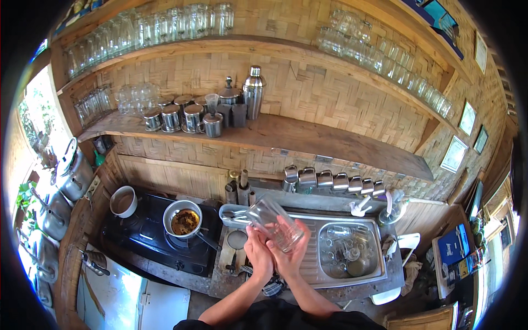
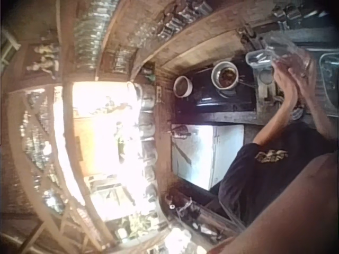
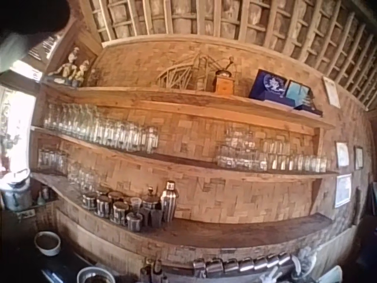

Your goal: Drying washed glasses with a cloth and stacking them on an overhead wooden shelf.

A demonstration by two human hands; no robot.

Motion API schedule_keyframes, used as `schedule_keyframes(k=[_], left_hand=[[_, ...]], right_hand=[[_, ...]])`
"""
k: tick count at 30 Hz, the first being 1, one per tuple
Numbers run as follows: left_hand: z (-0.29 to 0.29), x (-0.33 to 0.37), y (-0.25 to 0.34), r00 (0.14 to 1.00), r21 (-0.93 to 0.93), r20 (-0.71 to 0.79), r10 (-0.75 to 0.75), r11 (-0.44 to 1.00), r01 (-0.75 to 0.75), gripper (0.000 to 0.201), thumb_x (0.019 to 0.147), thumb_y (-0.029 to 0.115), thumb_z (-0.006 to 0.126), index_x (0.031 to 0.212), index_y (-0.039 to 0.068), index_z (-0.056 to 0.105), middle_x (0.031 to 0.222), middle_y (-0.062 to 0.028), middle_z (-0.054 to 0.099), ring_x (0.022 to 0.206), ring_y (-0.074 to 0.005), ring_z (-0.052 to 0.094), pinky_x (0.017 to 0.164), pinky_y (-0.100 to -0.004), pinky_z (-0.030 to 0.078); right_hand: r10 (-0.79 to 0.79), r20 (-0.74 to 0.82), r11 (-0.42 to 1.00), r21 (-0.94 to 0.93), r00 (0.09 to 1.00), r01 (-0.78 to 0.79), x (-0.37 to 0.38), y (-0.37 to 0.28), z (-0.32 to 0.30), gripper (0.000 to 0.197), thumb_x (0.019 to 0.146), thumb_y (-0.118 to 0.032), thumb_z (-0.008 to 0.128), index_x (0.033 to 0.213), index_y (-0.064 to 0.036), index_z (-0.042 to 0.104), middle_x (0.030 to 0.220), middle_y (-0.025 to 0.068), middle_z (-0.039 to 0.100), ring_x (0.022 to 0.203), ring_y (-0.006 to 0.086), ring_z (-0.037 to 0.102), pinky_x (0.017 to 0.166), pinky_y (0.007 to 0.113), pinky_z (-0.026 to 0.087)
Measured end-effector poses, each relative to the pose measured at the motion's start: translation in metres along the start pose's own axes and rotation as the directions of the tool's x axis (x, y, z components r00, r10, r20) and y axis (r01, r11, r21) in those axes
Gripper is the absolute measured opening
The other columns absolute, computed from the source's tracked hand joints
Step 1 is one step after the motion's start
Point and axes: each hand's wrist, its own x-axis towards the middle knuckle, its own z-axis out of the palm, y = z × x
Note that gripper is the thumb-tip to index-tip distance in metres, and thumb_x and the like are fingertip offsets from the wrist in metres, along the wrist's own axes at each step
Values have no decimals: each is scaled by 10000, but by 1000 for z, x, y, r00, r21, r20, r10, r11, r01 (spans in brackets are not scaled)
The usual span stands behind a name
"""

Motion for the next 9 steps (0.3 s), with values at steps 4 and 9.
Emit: schedule_keyframes(k=[4, 9], left_hand=[[12, 34, 14, 996, -96, 90, 21, 995, -13, 541, 1042, 458, 370, 837, 30, 630, 747, 1, 580, 653, -59, 461, 598, -210, 350], [52, 74, 75, 897, -85, 427, 118, 992, -90, 468, 1032, 429, 407, 1160, 15, 584, 1126, -77, 637, 1058, -152, 587, 938, -308, 448]], right_hand=[[-217, 42, 976, 13, 975, 217, 56, -12, 26, 810, 759, -47, 807, 1354, -17, 258, 1361, 282, 434, 1252, 364, 495, 1055, 484, 419], [-335, 24, 923, 209, 942, 323, 133, -48, 69, 784, 759, -126, 827, 1330, -3, 304, 1372, 251, 435, 1282, 388, 470, 1066, 506, 408]])
